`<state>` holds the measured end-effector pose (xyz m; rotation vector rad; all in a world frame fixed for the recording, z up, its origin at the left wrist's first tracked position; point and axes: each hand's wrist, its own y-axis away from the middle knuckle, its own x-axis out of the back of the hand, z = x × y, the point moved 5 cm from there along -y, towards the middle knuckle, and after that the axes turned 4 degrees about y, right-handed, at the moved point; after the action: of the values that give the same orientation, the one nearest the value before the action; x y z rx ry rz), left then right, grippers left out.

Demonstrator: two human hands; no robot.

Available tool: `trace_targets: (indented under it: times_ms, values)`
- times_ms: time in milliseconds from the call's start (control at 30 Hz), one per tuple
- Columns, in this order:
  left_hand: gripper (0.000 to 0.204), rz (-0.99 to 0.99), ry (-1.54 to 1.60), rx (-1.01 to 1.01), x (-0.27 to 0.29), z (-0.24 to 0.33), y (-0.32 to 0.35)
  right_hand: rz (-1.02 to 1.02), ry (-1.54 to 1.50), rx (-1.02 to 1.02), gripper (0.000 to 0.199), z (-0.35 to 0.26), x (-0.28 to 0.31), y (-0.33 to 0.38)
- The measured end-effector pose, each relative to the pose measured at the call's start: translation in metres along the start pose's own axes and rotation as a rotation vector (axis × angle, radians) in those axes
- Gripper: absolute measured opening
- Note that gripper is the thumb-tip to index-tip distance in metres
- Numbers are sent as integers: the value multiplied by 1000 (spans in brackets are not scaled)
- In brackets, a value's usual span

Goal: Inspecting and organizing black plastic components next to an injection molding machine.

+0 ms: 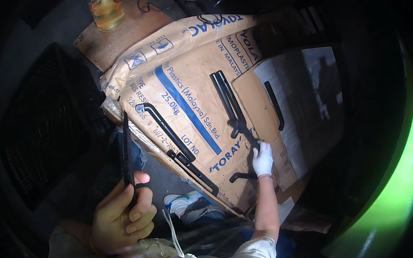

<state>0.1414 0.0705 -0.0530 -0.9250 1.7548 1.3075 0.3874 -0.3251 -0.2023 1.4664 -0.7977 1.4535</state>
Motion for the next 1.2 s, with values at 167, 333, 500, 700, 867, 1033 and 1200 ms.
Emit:
trace_targets:
  times_ms: [167, 333, 500, 700, 867, 1033, 1200]
  values:
    - [35, 38, -44, 40, 2, 3, -3, 278, -192, -410, 29, 58, 17, -46]
    - [34, 253, 148, 0, -4, 9, 13, 351, 0, -600, 48, 90, 8, -96]
    - [35, 144, -49, 40, 5, 10, 7, 136, 140, -586, 50, 69, 0, -61]
    - [33, 30, 8, 61, 1, 17, 5, -77, -120, -409, 51, -1, 23, 57]
    - [34, -53, -2, -61, 3, 22, 22, -335, -802, -694, 53, -45, 82, 112]
    - [34, -42, 22, 13, 11, 18, 12, -85, -710, -600, 51, -36, 104, 87]
    - [30, -44, 36, -31, 9, 15, 15, -16, -623, -257, 48, -70, 37, 10]
